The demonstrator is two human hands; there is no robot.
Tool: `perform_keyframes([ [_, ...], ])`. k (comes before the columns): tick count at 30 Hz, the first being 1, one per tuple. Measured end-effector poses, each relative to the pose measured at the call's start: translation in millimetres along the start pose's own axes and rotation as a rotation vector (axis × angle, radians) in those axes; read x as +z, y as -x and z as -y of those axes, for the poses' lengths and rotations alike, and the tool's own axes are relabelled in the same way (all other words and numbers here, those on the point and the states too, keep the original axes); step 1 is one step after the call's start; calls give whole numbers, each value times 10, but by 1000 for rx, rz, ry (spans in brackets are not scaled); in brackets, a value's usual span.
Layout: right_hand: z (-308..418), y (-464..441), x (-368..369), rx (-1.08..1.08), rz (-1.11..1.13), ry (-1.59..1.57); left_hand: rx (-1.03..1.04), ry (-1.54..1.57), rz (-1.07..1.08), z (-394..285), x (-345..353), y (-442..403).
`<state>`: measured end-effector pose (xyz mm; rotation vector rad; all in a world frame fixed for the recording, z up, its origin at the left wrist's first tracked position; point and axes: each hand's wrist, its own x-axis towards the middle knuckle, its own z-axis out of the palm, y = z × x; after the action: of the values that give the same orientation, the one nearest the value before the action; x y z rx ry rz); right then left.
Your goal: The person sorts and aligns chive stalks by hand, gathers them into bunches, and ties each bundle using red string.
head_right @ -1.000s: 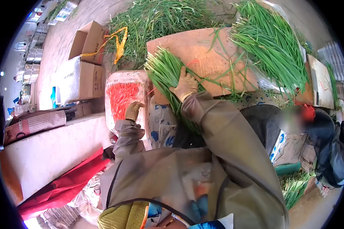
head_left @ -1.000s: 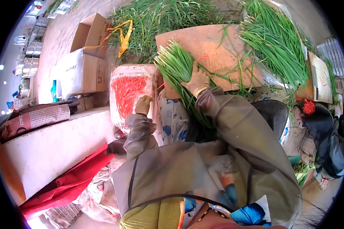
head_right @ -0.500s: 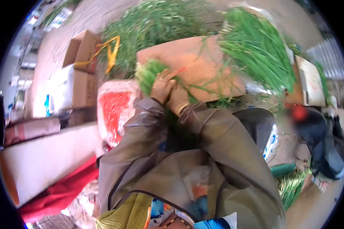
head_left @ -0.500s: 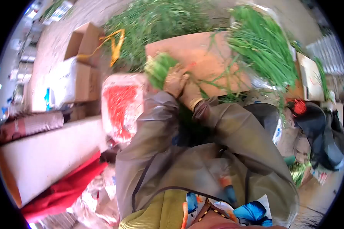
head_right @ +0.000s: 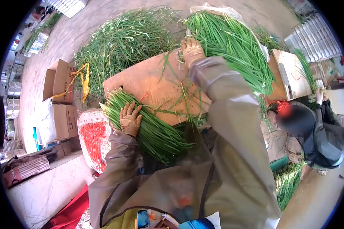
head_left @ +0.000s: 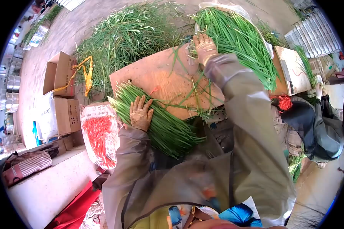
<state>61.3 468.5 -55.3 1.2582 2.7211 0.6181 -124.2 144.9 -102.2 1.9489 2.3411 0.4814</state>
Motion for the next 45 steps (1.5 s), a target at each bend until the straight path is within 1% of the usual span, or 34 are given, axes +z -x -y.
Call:
perform_keyframes([
  [1,85,-81,59,11,75,102,-16,15,13,-7,-7,5],
  [2,134,-138,243,-35,133,169,-16,14,13,-16,-15,1],
  [3,184,-108,469,-35,90,259,-7,14,17,-24,-30,-4],
  [5,133,-61,723,0,-86,120,-31,19,28,-43,-49,-16],
  [6,86,-89,793,7,-86,130,-8,-3,14,-37,-49,-17],
  [8,-41,-184,872,111,-47,56,-2,3,17,-45,-49,-16],
  [9,-112,-211,754,138,-105,67,-8,-2,22,-46,-55,-21],
  [10,-216,-221,630,151,-39,-5,-12,4,27,-28,-32,-11],
  [12,-524,-196,12,197,85,-165,3,6,43,-32,-65,-25],
  [13,-695,-163,-84,265,-138,-325,4,7,63,-23,-86,-28],
  [14,-965,-115,-269,249,-177,-591,12,53,96,32,-104,-38],
  [15,-1188,-86,-301,313,-235,-725,13,52,90,24,-173,-58],
  [17,-1598,44,-396,357,-170,-1182,-8,59,108,-106,-463,-151],
  [19,-1852,101,-158,482,-286,-1091,6,-68,-79,-477,-829,-352],
  [20,-1905,251,-426,435,-243,-1293,66,35,-170,-667,-925,-505],
  [21,-1981,239,-233,468,-302,-1307,124,134,-259,-861,-954,-678],
  [23,-2051,299,-146,364,-372,-1564,55,665,-109,-1368,-861,-1027],
  [24,-2038,333,-142,360,-425,-1572,109,726,-127,-1611,-743,-1250],
  [25,-1979,422,-337,306,-414,-1677,166,788,-144,-1860,-624,-1490],
  [27,-1959,485,-315,273,-497,-1589,150,1204,-47,-2377,-523,-1933],
  [28,-1908,586,-509,202,-468,-1720,169,1368,-75,-2593,-434,-2126],
  [29,-1891,630,-547,199,-464,-1720,189,1531,-103,-2768,-339,-2276],
  [31,-1908,738,-605,173,-493,-1750,159,2029,11,-3037,-179,-2428],
  [32,-1904,818,-722,219,-509,-1744,246,1836,20,-3058,64,-2524],
  [33,-1946,881,-911,209,-532,-1704,206,1676,217,-3048,71,-2514],
  [35,-2116,978,-1145,170,-622,-1657,207,978,254,-2998,-36,-2407],
  [36,-2171,1061,-1368,205,-685,-1670,231,778,331,-2923,32,-2431],
  [37,-2230,1154,-1584,239,-750,-1678,187,804,447,-2782,266,-2507],
  [38,-2326,1203,-1700,108,-788,-1840,126,753,392,-2689,212,-2440],
  [39,-2392,1245,-1839,91,-830,-1829,66,703,335,-2587,132,-2374],
  [41,-2360,1400,-2147,52,-813,-1809,70,867,103,-2400,-13,-2193],
  [43,-2198,1499,-2302,28,-731,-1789,50,1232,-26,-2302,-349,-1918],
  [45,-1831,1542,-2406,68,-651,-1668,105,1439,-26,-2457,-806,-1530],
])
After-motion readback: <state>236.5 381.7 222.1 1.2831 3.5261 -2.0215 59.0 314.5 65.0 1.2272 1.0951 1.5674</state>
